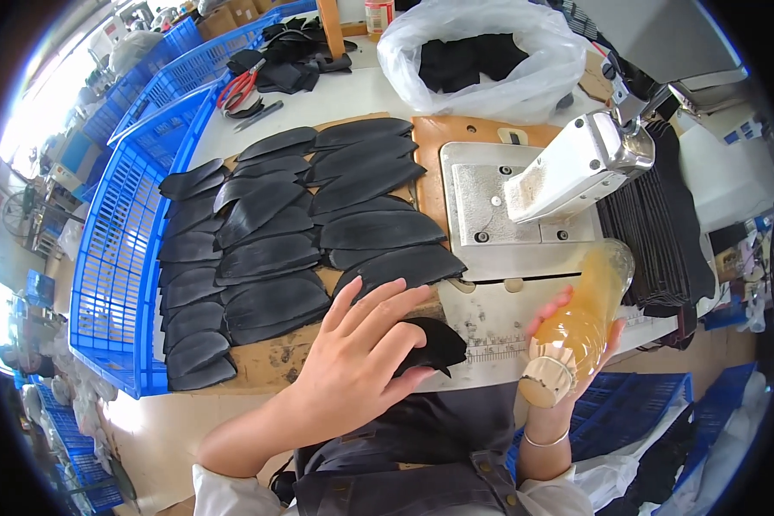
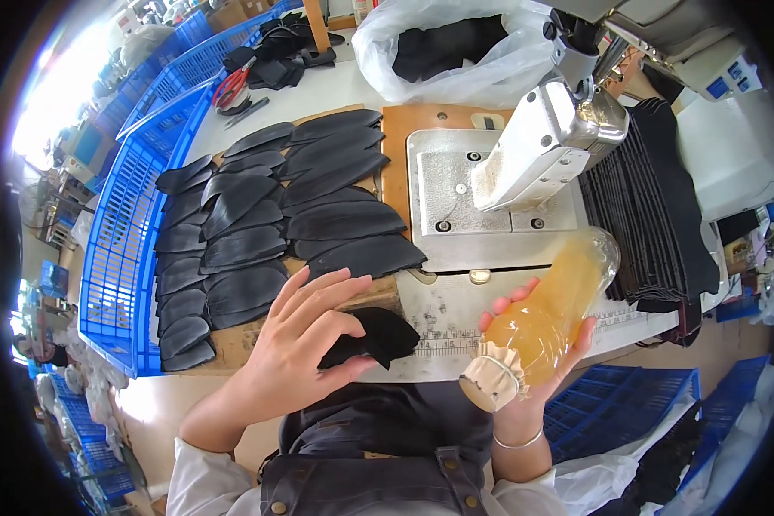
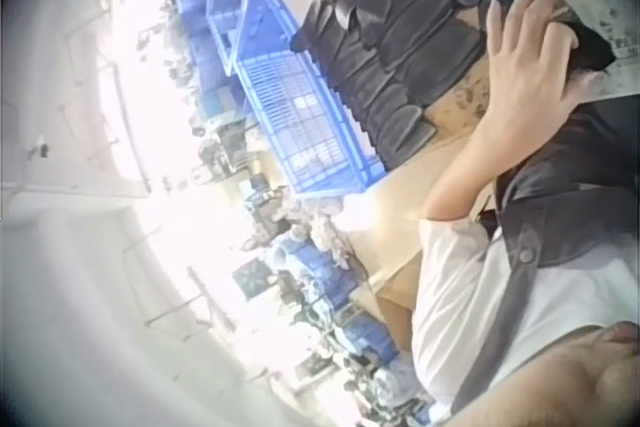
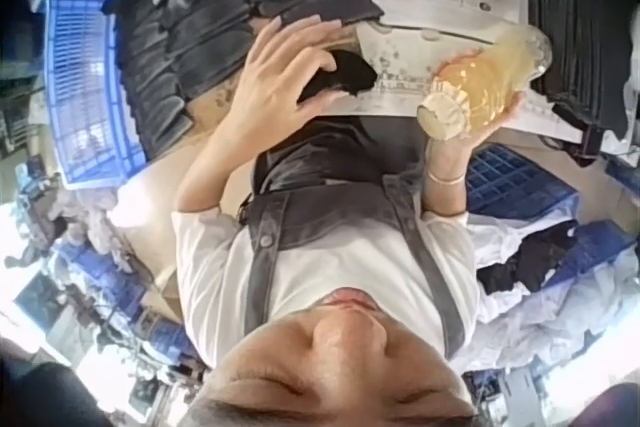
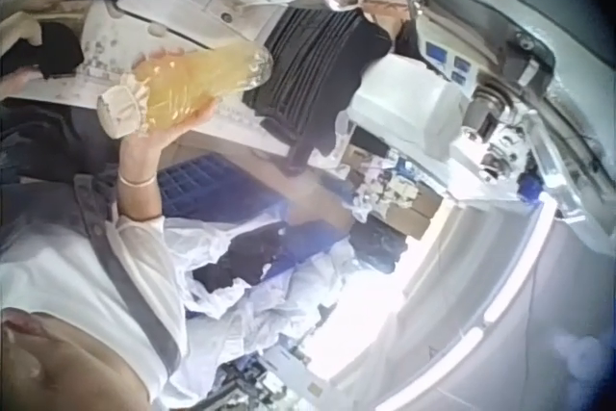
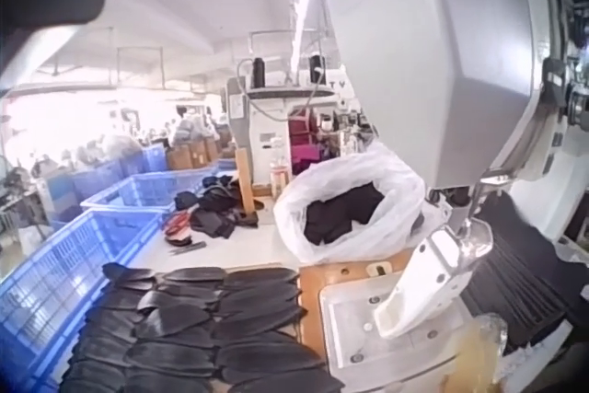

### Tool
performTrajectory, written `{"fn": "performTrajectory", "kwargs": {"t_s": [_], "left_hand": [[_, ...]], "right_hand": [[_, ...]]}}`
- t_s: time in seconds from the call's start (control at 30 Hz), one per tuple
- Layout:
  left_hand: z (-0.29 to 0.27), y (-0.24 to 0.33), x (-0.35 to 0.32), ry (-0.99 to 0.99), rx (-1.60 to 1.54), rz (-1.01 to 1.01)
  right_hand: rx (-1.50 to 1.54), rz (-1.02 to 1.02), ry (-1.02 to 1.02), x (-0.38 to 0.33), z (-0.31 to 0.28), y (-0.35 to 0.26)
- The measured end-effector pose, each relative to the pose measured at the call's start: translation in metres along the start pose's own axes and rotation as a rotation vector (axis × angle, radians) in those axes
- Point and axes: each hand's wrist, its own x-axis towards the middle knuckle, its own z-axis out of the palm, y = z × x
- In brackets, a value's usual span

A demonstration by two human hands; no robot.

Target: Applying adhesive to black shoe components using a bottle with a brush applicator.

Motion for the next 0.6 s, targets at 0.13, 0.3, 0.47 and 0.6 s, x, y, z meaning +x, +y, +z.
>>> {"fn": "performTrajectory", "kwargs": {"t_s": [0.13,0.3,0.47,0.6], "left_hand": [[-0.002,0.003,0.004,-0.034,0.003,0.021],[0.008,0.005,0.003,-0.029,-0.019,0.079],[0.013,0.004,0.002,0.037,0.011,0.038],[0.015,0.009,0.003,0.116,0.004,-0.054]], "right_hand": [[0.103,0.033,-0.027,-0.001,-0.005,-0.001],[0.027,-0.009,0.132,-0.002,0.012,0.005],[-0.014,-0.039,0.147,-0.002,0.012,0.004],[-0.014,-0.046,0.164,-0.001,0.018,0.005]]}}
